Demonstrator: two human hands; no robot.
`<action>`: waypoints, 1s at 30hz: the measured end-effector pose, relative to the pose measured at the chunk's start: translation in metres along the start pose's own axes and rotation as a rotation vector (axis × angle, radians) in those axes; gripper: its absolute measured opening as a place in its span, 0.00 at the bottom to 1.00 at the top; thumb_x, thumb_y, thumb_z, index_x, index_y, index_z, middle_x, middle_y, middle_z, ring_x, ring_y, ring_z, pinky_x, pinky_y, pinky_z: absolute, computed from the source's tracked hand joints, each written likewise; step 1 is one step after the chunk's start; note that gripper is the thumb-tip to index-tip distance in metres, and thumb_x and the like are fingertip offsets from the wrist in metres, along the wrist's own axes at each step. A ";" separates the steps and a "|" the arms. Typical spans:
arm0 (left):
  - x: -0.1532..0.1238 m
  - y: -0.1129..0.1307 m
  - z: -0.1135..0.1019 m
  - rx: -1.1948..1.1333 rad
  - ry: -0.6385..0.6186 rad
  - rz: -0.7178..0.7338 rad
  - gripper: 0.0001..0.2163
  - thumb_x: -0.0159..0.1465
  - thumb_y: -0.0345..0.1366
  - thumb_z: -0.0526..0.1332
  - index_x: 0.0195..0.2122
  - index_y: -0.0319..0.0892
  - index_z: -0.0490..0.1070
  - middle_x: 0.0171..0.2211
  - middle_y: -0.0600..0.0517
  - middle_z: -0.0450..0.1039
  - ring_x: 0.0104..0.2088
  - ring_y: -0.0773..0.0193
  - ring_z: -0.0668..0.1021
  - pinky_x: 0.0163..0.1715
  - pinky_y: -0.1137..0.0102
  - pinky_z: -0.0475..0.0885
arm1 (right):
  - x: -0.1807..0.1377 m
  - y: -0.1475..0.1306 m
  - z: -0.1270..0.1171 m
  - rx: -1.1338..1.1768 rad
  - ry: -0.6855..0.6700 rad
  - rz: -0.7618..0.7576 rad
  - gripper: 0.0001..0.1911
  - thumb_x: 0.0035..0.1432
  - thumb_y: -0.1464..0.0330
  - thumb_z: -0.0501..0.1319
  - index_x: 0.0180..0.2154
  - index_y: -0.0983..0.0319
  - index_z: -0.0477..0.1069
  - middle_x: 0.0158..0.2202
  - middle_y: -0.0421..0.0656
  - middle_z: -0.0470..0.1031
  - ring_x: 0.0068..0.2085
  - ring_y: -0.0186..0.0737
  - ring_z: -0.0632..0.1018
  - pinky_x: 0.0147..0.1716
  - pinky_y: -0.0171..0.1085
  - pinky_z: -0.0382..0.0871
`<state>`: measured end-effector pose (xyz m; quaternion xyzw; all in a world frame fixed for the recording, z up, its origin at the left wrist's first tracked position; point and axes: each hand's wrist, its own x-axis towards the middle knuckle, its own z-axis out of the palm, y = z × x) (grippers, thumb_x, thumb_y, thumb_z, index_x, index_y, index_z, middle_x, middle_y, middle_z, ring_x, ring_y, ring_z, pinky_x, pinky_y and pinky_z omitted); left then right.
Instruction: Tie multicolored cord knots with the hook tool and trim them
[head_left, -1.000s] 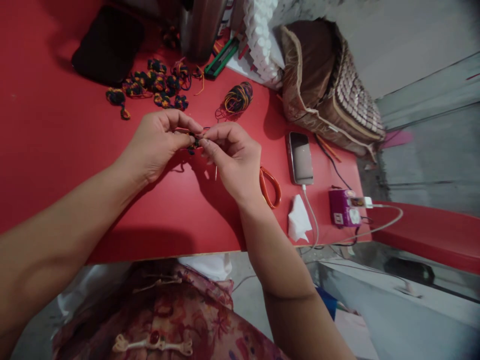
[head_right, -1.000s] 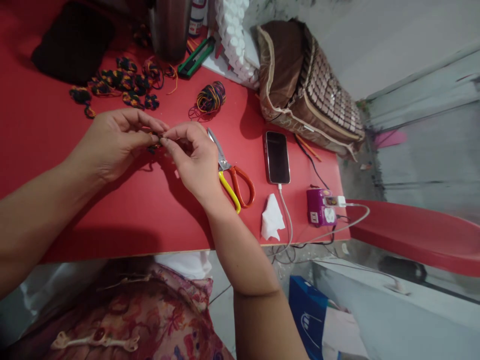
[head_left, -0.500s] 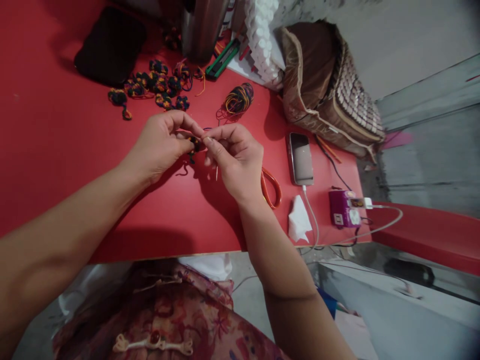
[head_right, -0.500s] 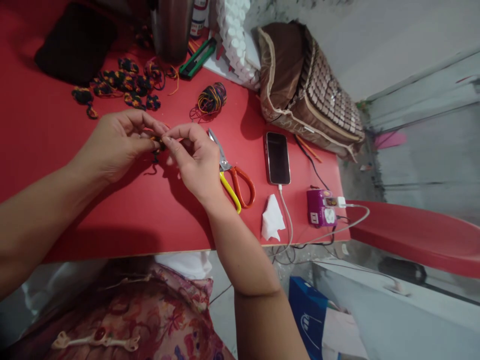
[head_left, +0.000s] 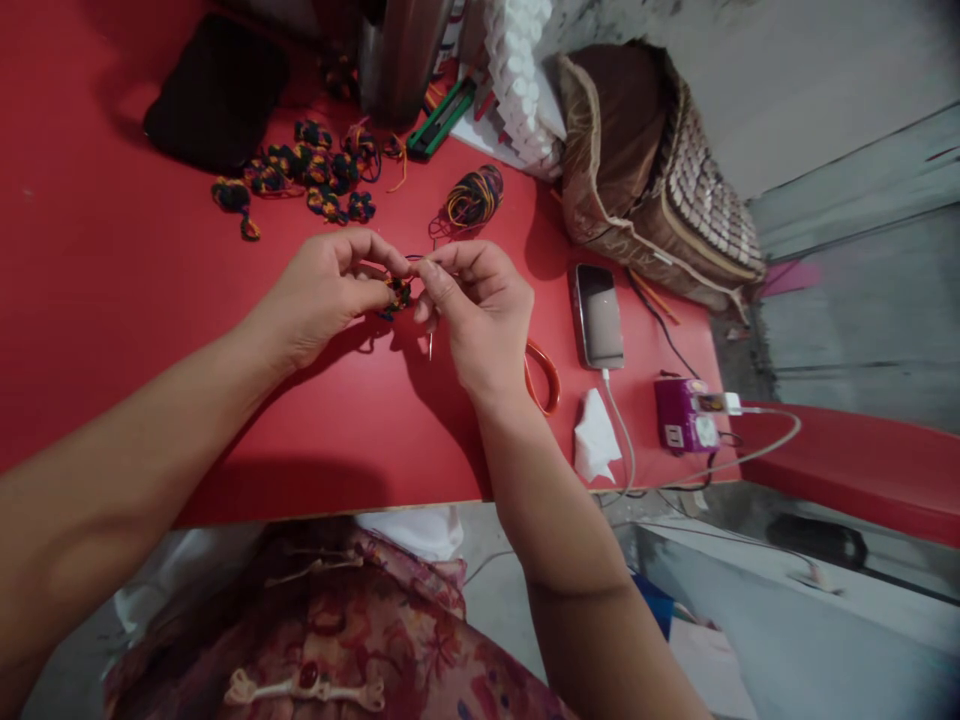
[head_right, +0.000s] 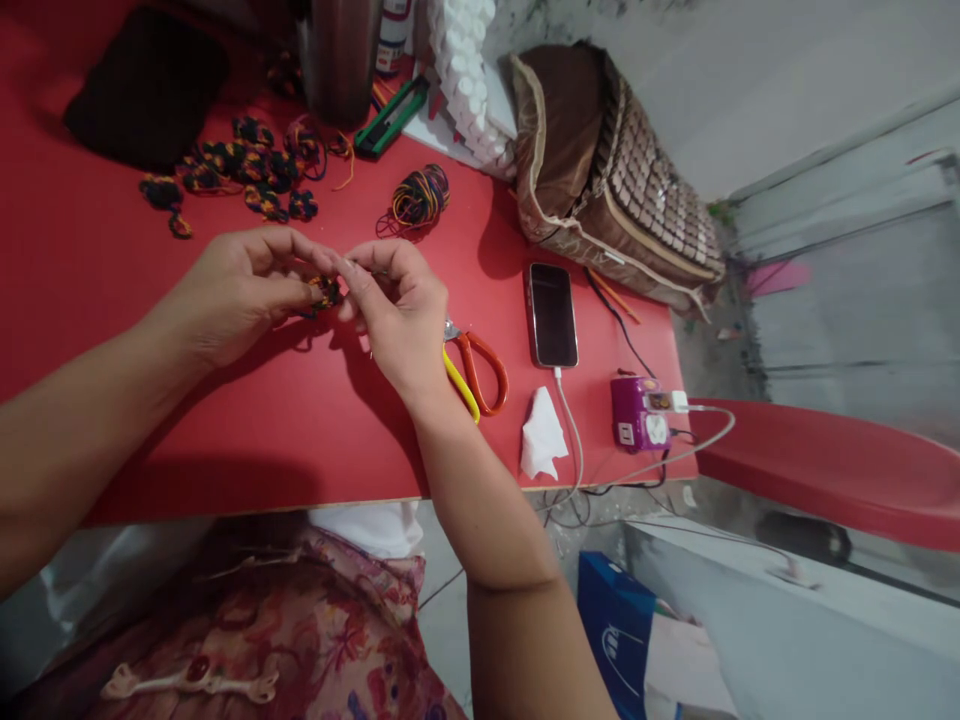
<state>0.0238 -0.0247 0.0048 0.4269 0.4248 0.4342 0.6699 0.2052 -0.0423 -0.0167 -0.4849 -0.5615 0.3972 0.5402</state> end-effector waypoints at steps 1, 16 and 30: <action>0.000 -0.001 0.000 0.001 -0.006 -0.003 0.11 0.59 0.20 0.72 0.37 0.44 0.81 0.30 0.52 0.81 0.31 0.53 0.87 0.37 0.58 0.85 | 0.000 0.001 -0.001 -0.019 0.000 -0.004 0.24 0.68 0.40 0.74 0.43 0.51 0.78 0.29 0.34 0.79 0.26 0.35 0.78 0.25 0.38 0.76; -0.003 0.004 0.003 0.063 -0.047 0.050 0.10 0.55 0.23 0.70 0.30 0.47 0.86 0.35 0.48 0.86 0.26 0.60 0.80 0.25 0.64 0.74 | 0.001 0.009 -0.005 -0.095 -0.029 -0.026 0.25 0.71 0.36 0.69 0.47 0.50 0.76 0.31 0.36 0.75 0.29 0.39 0.78 0.29 0.41 0.75; -0.003 0.007 0.004 -0.089 -0.085 -0.067 0.07 0.60 0.24 0.71 0.30 0.43 0.82 0.34 0.49 0.84 0.28 0.64 0.81 0.30 0.67 0.76 | -0.001 -0.006 -0.002 -0.059 0.006 -0.018 0.24 0.70 0.40 0.73 0.44 0.52 0.76 0.32 0.37 0.80 0.25 0.35 0.75 0.22 0.38 0.69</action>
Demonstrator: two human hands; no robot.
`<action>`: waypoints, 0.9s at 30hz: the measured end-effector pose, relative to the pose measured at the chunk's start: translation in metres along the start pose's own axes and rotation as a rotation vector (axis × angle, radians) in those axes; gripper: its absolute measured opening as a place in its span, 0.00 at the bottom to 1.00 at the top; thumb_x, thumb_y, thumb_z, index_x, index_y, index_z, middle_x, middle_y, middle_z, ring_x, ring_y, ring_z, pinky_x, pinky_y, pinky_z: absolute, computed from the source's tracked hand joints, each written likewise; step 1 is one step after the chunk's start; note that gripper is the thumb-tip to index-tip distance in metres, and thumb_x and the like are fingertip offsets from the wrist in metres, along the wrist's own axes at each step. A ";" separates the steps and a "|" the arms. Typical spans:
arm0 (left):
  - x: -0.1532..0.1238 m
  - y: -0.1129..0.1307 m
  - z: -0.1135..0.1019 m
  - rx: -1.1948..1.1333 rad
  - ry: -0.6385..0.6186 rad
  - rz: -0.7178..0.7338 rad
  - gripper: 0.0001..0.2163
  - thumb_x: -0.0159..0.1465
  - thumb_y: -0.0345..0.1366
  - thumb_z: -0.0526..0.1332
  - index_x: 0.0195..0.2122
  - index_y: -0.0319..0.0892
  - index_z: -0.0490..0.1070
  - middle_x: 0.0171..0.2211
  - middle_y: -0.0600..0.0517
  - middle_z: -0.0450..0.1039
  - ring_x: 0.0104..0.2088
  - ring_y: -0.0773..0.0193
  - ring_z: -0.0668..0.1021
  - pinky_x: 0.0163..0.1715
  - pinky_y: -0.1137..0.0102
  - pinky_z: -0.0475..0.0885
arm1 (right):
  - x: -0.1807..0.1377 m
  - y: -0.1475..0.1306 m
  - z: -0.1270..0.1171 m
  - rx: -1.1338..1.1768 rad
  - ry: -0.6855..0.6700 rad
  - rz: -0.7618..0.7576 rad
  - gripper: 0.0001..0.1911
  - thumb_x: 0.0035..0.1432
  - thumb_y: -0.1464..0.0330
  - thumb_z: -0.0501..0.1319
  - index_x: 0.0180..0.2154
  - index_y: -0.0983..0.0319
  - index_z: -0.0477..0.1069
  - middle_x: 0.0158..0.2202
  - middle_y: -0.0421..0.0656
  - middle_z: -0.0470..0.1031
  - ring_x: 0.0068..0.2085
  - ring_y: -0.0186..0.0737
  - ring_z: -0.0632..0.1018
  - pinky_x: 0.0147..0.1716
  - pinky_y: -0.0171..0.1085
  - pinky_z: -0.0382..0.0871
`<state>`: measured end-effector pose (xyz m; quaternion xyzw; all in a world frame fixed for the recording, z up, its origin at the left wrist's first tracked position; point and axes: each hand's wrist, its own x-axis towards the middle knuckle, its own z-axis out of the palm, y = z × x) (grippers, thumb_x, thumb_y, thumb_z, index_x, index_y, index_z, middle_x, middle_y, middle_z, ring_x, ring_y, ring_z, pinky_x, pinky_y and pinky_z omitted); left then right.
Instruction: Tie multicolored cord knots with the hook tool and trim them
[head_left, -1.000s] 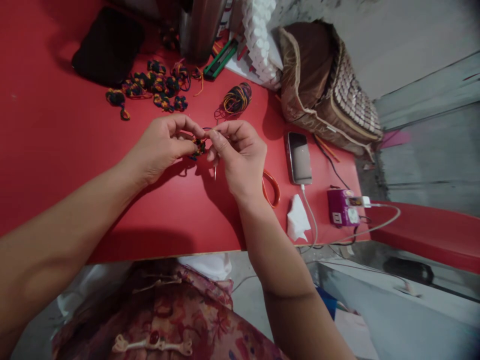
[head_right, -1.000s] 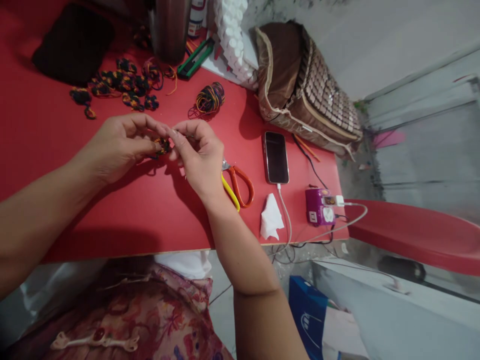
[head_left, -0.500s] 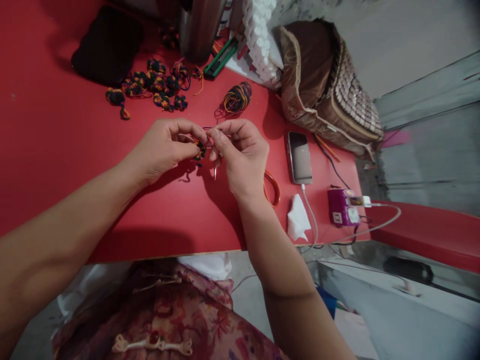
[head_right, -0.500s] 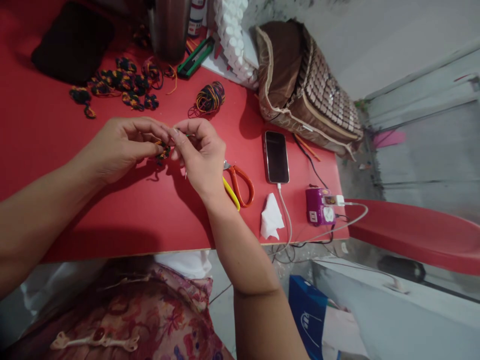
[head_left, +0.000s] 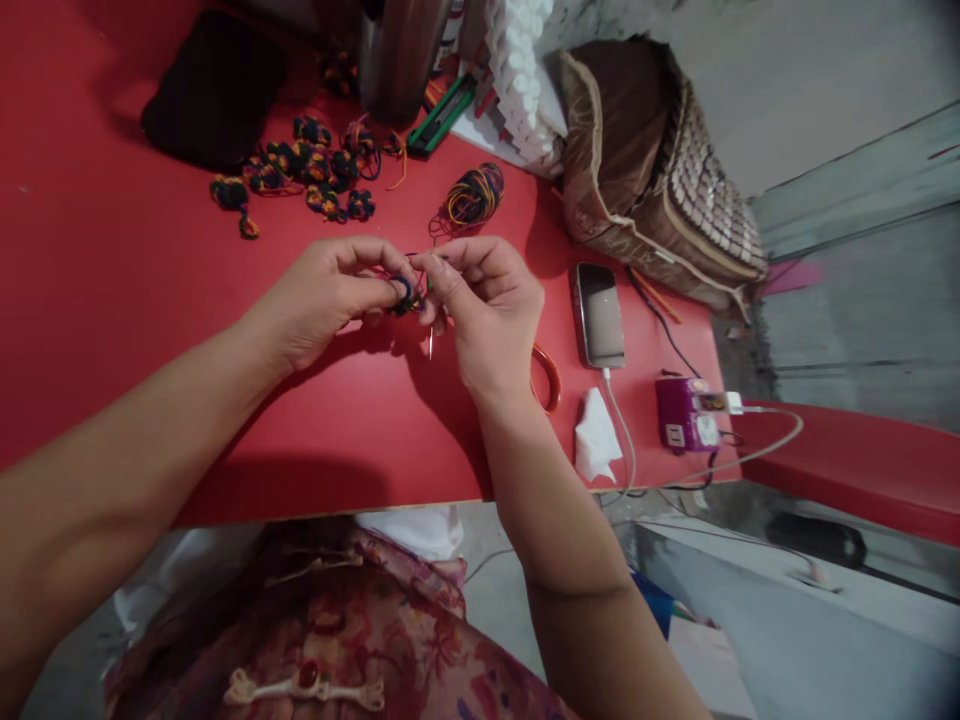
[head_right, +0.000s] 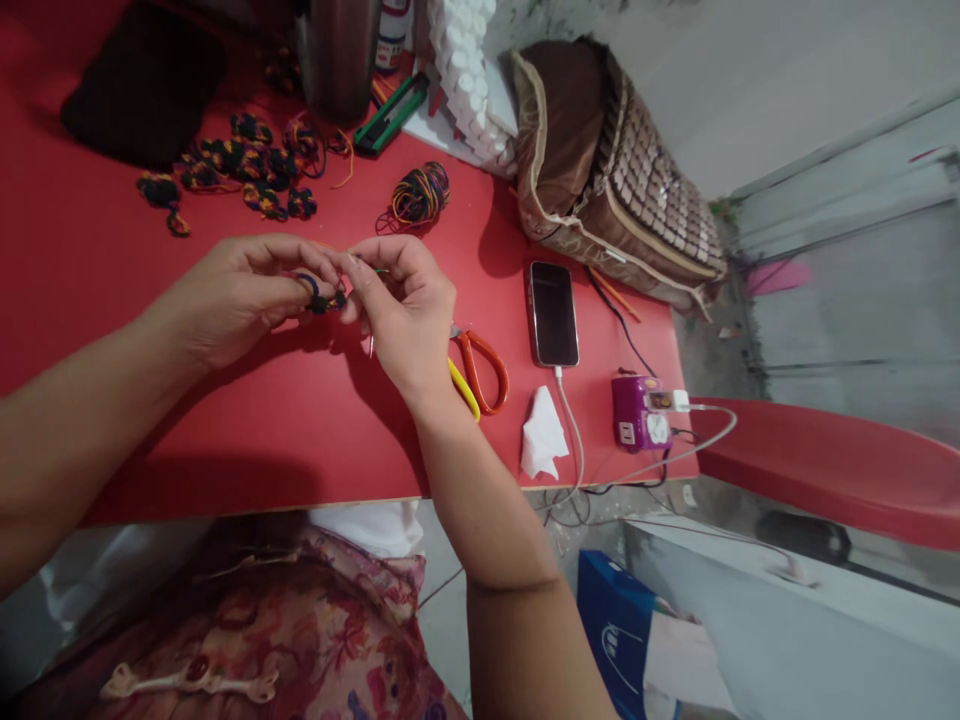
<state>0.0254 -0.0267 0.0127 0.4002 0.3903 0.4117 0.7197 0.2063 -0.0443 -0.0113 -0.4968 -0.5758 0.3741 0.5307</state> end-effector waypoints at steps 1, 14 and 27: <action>0.000 0.000 0.000 -0.037 -0.013 -0.025 0.06 0.61 0.24 0.72 0.32 0.43 0.83 0.33 0.49 0.84 0.28 0.64 0.82 0.31 0.68 0.77 | -0.001 -0.001 0.000 -0.008 -0.002 0.005 0.23 0.71 0.41 0.72 0.45 0.52 0.77 0.32 0.36 0.79 0.26 0.35 0.75 0.22 0.37 0.70; 0.004 0.000 0.000 -0.109 -0.027 -0.097 0.10 0.61 0.24 0.76 0.26 0.43 0.84 0.30 0.50 0.84 0.30 0.64 0.83 0.30 0.70 0.78 | 0.000 -0.019 0.006 0.099 0.015 0.052 0.22 0.69 0.45 0.75 0.41 0.54 0.75 0.37 0.37 0.85 0.21 0.29 0.71 0.16 0.35 0.63; 0.000 -0.001 0.005 0.093 0.071 0.001 0.10 0.61 0.23 0.68 0.24 0.41 0.82 0.28 0.49 0.81 0.27 0.62 0.80 0.28 0.67 0.78 | -0.004 -0.015 0.004 0.099 -0.033 0.096 0.24 0.70 0.42 0.74 0.41 0.54 0.74 0.32 0.36 0.80 0.23 0.31 0.73 0.19 0.34 0.67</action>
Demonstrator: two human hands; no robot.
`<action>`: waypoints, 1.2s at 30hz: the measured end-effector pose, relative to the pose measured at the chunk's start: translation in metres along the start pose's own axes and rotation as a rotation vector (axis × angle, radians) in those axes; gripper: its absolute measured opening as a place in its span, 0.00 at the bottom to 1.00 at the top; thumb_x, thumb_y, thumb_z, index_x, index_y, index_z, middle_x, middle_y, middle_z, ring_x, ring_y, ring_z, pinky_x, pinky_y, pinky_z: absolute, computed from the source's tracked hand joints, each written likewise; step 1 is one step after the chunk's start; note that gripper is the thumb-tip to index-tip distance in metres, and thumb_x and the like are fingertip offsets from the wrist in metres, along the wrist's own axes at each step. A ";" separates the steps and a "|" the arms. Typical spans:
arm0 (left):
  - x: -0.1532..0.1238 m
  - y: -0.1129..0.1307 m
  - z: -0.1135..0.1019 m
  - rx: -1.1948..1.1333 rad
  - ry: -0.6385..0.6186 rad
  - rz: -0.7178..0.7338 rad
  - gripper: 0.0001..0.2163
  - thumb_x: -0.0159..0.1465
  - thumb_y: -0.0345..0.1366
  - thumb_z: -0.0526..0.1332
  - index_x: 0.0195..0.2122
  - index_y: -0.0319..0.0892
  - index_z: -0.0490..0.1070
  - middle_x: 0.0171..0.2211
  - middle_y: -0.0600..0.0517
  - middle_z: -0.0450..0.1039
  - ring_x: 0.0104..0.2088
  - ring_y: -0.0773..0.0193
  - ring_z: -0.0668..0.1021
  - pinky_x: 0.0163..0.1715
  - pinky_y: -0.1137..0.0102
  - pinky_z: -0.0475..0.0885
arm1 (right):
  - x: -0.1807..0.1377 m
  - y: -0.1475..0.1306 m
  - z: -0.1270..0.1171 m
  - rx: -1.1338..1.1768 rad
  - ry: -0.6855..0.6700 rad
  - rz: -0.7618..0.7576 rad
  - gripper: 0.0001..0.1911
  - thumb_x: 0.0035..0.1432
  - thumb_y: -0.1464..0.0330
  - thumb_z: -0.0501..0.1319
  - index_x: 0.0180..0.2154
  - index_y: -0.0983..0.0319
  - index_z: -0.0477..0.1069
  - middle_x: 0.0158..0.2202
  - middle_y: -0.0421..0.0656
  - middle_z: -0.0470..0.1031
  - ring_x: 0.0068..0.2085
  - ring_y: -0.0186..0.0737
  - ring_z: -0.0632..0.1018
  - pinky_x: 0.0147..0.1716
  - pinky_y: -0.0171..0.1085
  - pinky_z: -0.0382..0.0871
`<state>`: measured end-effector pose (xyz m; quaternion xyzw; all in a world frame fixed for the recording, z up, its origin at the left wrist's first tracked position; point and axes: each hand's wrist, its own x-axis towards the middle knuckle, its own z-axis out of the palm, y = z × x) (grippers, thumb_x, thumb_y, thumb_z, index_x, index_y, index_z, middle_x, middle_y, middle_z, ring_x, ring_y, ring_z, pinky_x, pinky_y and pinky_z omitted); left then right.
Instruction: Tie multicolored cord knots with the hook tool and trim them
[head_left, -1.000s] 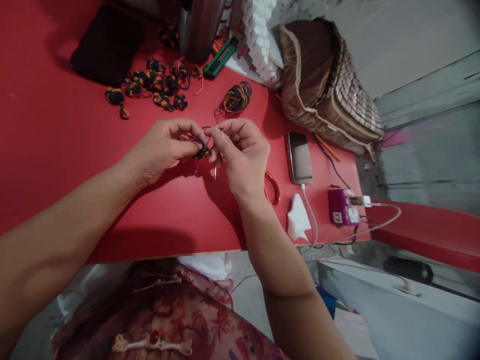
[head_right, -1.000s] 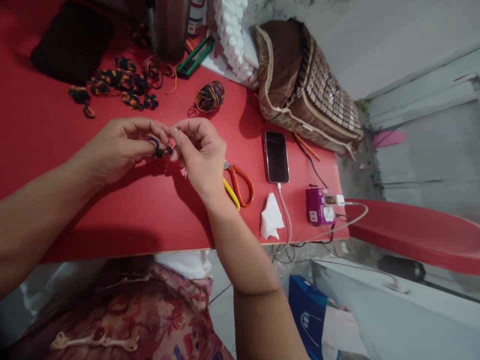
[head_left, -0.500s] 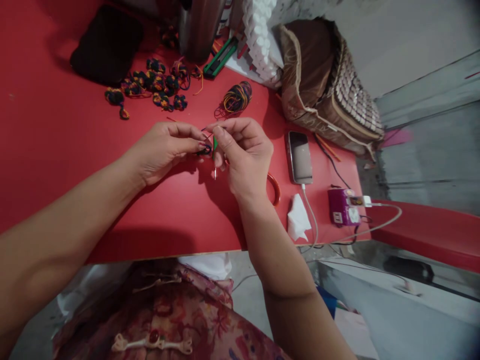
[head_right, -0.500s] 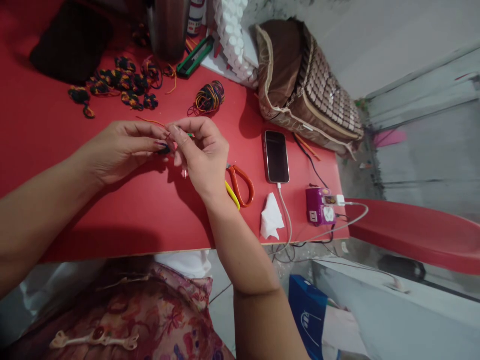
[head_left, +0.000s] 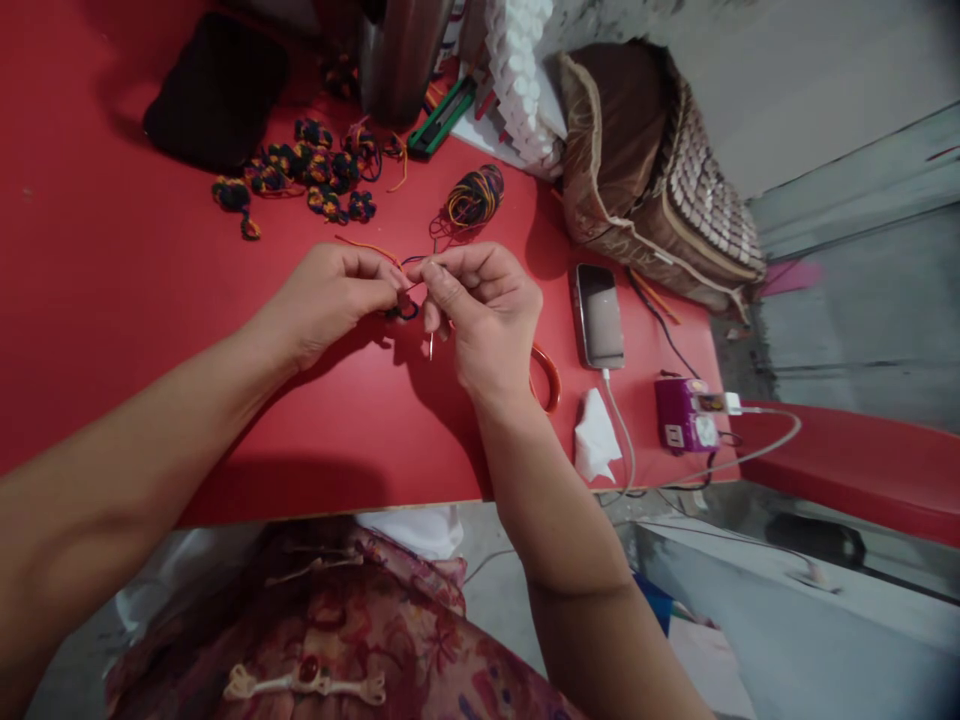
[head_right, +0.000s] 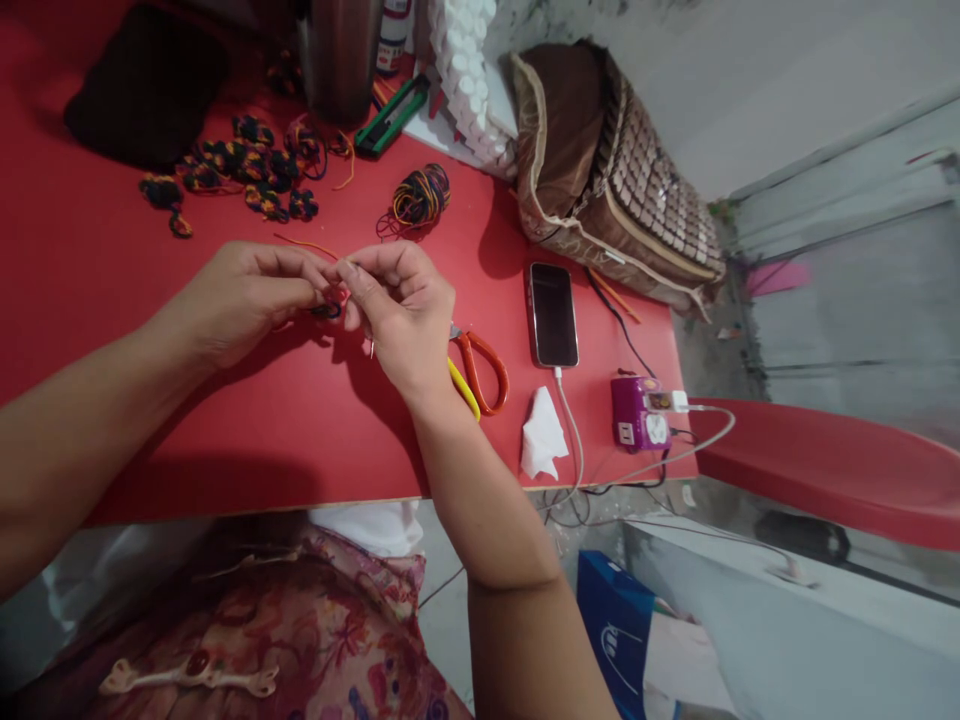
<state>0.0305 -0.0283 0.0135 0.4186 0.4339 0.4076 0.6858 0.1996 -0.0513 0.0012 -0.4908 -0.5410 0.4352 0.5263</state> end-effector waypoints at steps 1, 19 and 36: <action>0.000 0.001 0.001 0.009 0.013 -0.005 0.11 0.60 0.22 0.67 0.24 0.41 0.82 0.28 0.48 0.81 0.27 0.62 0.80 0.28 0.67 0.78 | 0.000 0.000 0.000 0.003 0.008 -0.003 0.24 0.69 0.43 0.75 0.41 0.54 0.74 0.32 0.36 0.81 0.23 0.31 0.72 0.19 0.34 0.66; 0.018 -0.006 -0.021 0.206 0.138 0.387 0.09 0.55 0.24 0.79 0.27 0.46 0.87 0.40 0.49 0.81 0.41 0.63 0.82 0.39 0.71 0.80 | -0.032 -0.043 -0.067 -1.066 0.069 -0.111 0.15 0.75 0.63 0.62 0.59 0.58 0.78 0.50 0.51 0.86 0.40 0.48 0.85 0.45 0.49 0.83; 0.015 -0.001 -0.022 -0.168 0.106 -0.019 0.06 0.71 0.39 0.74 0.40 0.42 0.87 0.30 0.46 0.86 0.33 0.56 0.90 0.32 0.69 0.85 | -0.053 -0.053 -0.083 -1.453 -0.235 0.553 0.32 0.66 0.66 0.61 0.68 0.70 0.70 0.46 0.60 0.86 0.39 0.59 0.84 0.38 0.49 0.69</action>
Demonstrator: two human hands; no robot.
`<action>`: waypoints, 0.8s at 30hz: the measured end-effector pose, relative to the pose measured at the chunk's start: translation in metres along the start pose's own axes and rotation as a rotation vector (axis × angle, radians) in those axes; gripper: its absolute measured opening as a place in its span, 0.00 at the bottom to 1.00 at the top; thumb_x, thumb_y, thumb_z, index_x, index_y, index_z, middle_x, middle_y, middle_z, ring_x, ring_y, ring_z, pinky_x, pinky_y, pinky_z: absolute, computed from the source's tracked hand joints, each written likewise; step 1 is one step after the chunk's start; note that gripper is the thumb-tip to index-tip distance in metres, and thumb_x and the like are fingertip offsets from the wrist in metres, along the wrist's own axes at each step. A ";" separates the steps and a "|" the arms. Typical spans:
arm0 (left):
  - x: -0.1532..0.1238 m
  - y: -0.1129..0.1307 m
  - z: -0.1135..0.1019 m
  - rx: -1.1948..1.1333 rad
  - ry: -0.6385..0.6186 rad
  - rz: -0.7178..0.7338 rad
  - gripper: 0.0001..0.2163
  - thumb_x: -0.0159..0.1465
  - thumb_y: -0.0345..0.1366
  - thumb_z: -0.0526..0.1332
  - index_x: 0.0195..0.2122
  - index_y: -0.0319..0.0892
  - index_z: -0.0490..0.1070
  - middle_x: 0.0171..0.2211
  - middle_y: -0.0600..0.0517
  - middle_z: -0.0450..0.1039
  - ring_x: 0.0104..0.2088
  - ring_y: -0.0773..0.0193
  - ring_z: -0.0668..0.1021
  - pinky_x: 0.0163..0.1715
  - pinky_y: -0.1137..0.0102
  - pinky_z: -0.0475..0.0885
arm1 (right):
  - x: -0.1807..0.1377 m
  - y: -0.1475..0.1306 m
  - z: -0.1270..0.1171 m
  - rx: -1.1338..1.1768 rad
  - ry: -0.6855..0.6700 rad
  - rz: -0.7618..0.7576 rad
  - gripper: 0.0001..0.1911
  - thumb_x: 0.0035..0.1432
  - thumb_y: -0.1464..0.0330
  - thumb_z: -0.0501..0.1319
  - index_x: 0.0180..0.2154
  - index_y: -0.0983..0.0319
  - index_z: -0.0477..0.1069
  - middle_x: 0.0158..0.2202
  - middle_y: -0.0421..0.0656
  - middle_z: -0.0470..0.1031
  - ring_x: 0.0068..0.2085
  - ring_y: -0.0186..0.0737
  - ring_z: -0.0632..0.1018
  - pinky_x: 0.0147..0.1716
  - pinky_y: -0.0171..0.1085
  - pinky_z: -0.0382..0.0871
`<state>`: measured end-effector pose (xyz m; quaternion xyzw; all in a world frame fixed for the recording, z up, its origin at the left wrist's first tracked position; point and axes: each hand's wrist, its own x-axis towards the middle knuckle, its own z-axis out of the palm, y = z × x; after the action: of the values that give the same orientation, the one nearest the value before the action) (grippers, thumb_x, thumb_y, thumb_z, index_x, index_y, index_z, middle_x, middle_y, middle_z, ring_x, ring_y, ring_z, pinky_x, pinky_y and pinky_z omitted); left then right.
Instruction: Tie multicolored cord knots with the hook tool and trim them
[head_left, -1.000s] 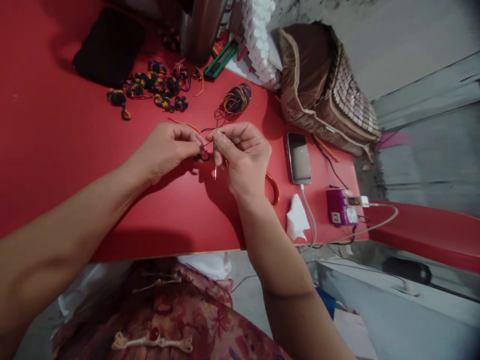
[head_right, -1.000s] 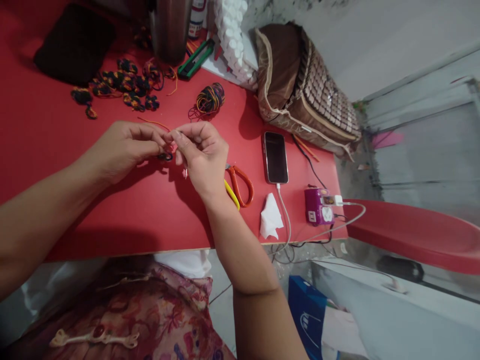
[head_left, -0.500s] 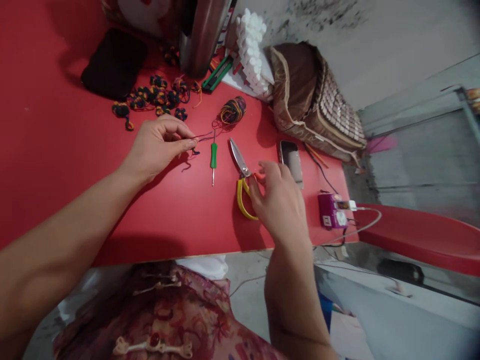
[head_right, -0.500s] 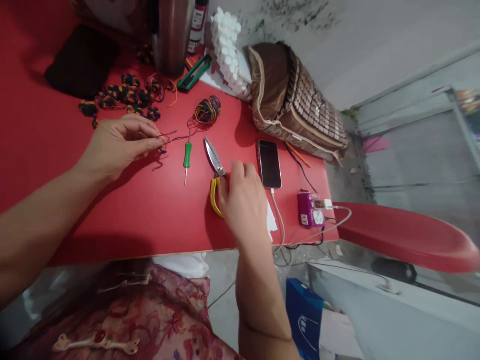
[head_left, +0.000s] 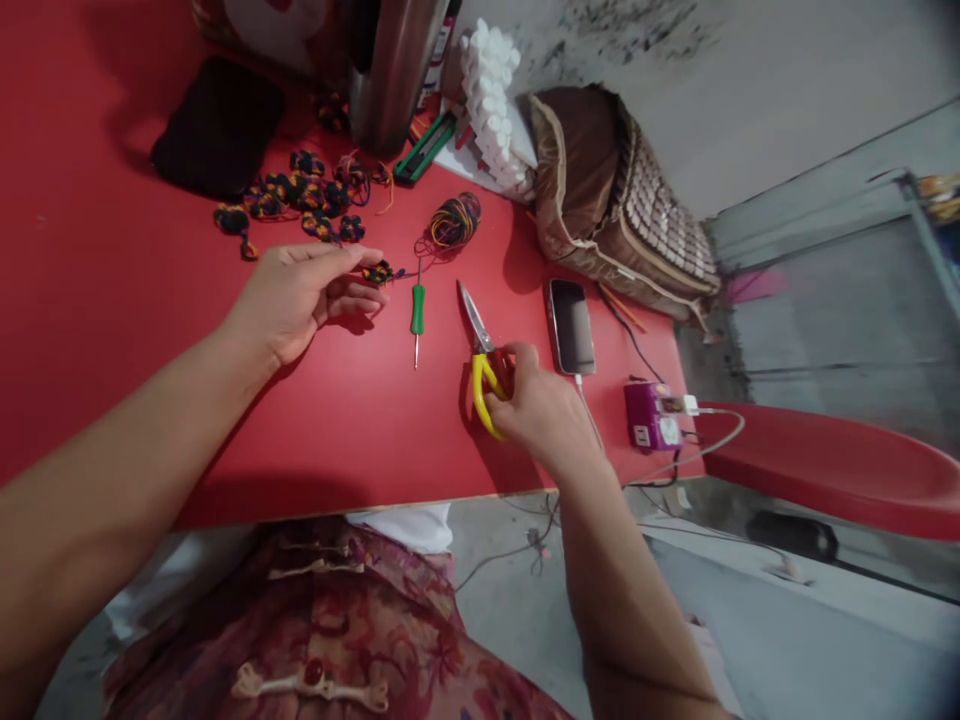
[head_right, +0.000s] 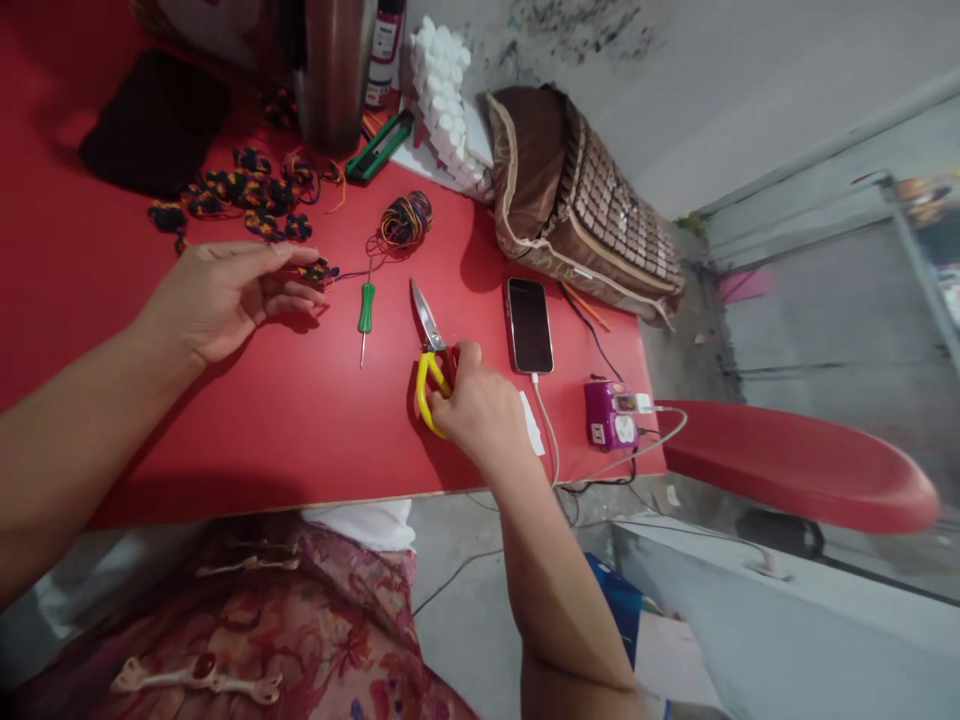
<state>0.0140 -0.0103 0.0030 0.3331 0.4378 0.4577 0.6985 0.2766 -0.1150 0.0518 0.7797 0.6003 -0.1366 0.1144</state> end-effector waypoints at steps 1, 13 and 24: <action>0.000 0.001 -0.001 -0.010 0.001 -0.001 0.06 0.71 0.38 0.73 0.40 0.41 0.87 0.30 0.45 0.86 0.33 0.56 0.90 0.33 0.69 0.86 | 0.001 0.004 0.002 0.008 0.005 0.018 0.31 0.66 0.64 0.61 0.68 0.69 0.70 0.41 0.57 0.85 0.36 0.57 0.82 0.37 0.48 0.67; -0.008 0.004 0.012 -0.040 -0.010 -0.024 0.06 0.74 0.30 0.69 0.40 0.39 0.87 0.42 0.43 0.88 0.40 0.58 0.91 0.46 0.64 0.89 | -0.046 -0.006 0.045 1.471 -0.294 -0.419 0.23 0.76 0.48 0.69 0.61 0.55 0.79 0.27 0.32 0.70 0.26 0.34 0.70 0.30 0.38 0.72; -0.013 0.000 0.015 -0.024 -0.067 0.057 0.06 0.71 0.34 0.72 0.38 0.39 0.88 0.43 0.44 0.89 0.39 0.58 0.90 0.38 0.68 0.87 | -0.039 -0.034 0.033 1.453 -0.374 -0.286 0.30 0.73 0.41 0.70 0.55 0.59 0.80 0.19 0.28 0.65 0.18 0.31 0.66 0.20 0.34 0.68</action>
<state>0.0251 -0.0232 0.0128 0.3522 0.3992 0.4711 0.7033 0.2314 -0.1527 0.0344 0.5375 0.4256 -0.6403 -0.3464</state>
